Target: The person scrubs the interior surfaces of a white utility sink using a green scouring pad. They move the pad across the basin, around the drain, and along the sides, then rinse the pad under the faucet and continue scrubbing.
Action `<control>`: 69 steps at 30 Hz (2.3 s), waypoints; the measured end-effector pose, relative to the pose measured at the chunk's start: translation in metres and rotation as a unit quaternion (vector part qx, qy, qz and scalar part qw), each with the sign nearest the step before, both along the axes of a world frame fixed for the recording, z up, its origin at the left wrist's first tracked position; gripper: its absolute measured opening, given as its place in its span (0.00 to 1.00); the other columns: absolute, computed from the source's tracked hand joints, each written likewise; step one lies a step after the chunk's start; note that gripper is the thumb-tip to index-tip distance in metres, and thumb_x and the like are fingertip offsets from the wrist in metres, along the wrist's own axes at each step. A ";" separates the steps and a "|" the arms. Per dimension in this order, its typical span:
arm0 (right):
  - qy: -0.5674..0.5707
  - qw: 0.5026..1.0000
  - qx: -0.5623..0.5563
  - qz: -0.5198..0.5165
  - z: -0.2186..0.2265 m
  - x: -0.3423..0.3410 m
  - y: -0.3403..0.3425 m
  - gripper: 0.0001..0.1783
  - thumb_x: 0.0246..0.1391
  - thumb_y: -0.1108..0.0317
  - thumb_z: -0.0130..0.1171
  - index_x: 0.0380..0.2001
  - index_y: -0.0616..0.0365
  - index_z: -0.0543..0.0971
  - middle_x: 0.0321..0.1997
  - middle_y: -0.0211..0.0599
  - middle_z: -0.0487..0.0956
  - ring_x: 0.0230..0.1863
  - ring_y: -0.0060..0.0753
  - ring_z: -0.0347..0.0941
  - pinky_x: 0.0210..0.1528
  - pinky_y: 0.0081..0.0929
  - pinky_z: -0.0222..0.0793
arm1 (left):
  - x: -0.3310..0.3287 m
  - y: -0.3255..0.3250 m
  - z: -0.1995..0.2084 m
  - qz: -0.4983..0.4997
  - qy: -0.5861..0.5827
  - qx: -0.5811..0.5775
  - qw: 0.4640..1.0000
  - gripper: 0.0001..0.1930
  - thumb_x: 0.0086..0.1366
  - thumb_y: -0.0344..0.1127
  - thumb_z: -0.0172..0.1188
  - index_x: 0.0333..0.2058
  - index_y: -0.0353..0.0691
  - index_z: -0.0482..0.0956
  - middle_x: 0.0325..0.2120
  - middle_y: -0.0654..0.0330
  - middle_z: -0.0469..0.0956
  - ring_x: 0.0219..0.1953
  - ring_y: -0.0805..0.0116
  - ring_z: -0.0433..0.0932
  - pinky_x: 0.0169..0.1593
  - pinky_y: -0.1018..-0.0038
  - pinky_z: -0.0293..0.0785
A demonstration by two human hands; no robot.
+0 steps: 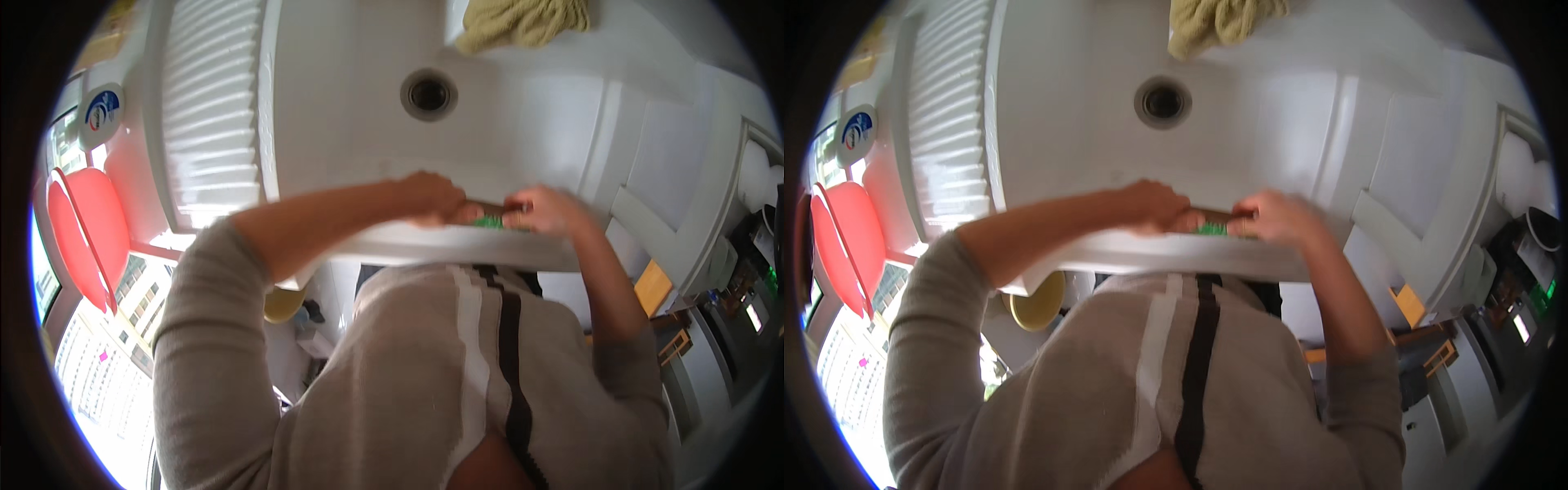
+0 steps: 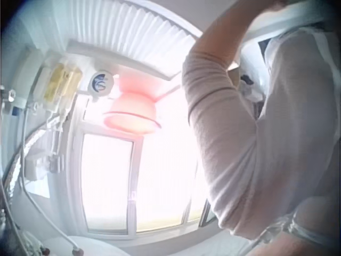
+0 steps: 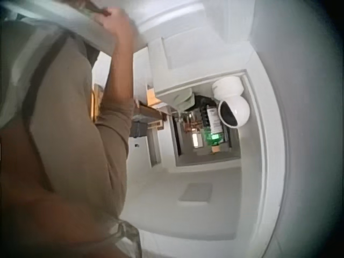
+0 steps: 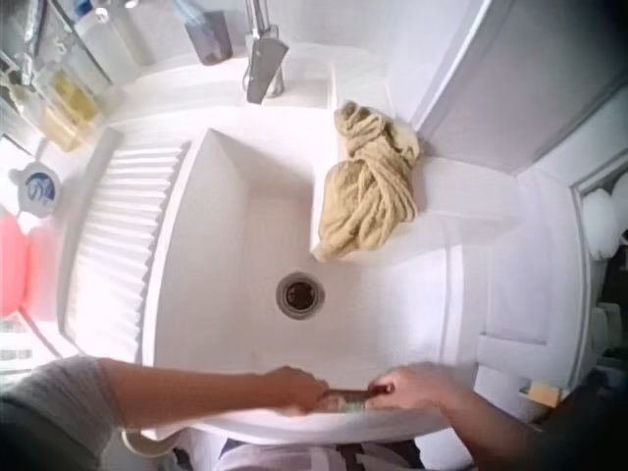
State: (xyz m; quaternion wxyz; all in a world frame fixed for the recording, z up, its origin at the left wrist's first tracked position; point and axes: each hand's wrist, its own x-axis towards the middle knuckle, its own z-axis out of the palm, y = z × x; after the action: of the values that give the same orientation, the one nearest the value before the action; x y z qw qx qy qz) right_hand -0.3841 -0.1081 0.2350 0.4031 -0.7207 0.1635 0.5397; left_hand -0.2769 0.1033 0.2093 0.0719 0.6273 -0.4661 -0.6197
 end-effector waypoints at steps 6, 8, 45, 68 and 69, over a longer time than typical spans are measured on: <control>-0.040 0.999 -0.015 0.022 -0.076 0.022 0.013 0.20 0.49 0.53 0.64 0.40 0.56 0.84 0.32 0.40 0.82 0.33 0.36 0.77 0.39 0.34 0.71 | 0.016 0.002 -0.050 0.019 -0.033 0.069 0.997 0.32 0.71 0.60 0.30 0.50 0.42 0.75 0.43 0.46 0.78 0.47 0.48 0.76 0.53 0.56 0.69; -0.046 0.997 0.054 0.026 -0.081 0.037 0.052 0.21 0.49 0.53 0.65 0.41 0.56 0.83 0.33 0.41 0.82 0.35 0.38 0.77 0.41 0.34 0.71 | 0.027 0.049 -0.052 0.020 -0.009 0.044 0.999 0.30 0.71 0.58 0.32 0.50 0.44 0.76 0.44 0.47 0.78 0.48 0.49 0.76 0.53 0.57 0.69; -0.238 0.962 0.131 0.018 -0.096 0.046 0.126 0.24 0.65 0.50 0.40 0.59 0.44 0.72 0.50 0.47 0.70 0.54 0.50 0.67 0.59 0.37 0.62 | 0.086 0.113 0.069 0.093 -0.448 -0.196 0.867 0.08 0.65 0.38 0.58 0.40 0.43 0.79 0.43 0.59 0.72 0.51 0.59 0.70 0.57 0.59 0.64; 0.048 0.884 0.417 -0.206 -0.087 0.093 0.142 0.20 0.66 0.57 0.42 0.48 0.58 0.77 0.61 0.38 0.67 0.57 0.29 0.69 0.52 0.27 0.70 | 0.122 0.164 0.067 0.222 -0.460 -0.348 0.786 0.04 0.53 0.34 0.63 0.28 0.44 0.79 0.39 0.63 0.74 0.50 0.64 0.74 0.56 0.64 0.64; 0.075 0.879 0.420 -0.210 -0.082 0.095 0.141 0.20 0.66 0.57 0.42 0.48 0.58 0.77 0.59 0.37 0.69 0.56 0.28 0.70 0.50 0.27 0.72 | 0.122 0.163 0.067 0.223 -0.458 -0.354 0.785 0.04 0.53 0.34 0.63 0.28 0.44 0.79 0.39 0.63 0.74 0.50 0.64 0.74 0.56 0.64 0.64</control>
State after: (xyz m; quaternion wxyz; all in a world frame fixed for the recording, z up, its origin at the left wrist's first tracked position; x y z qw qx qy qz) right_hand -0.2895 0.0332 0.1525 0.7587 -0.3892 0.0988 0.5130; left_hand -0.1547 0.2665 0.2761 0.2030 0.8545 -0.4778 -0.0180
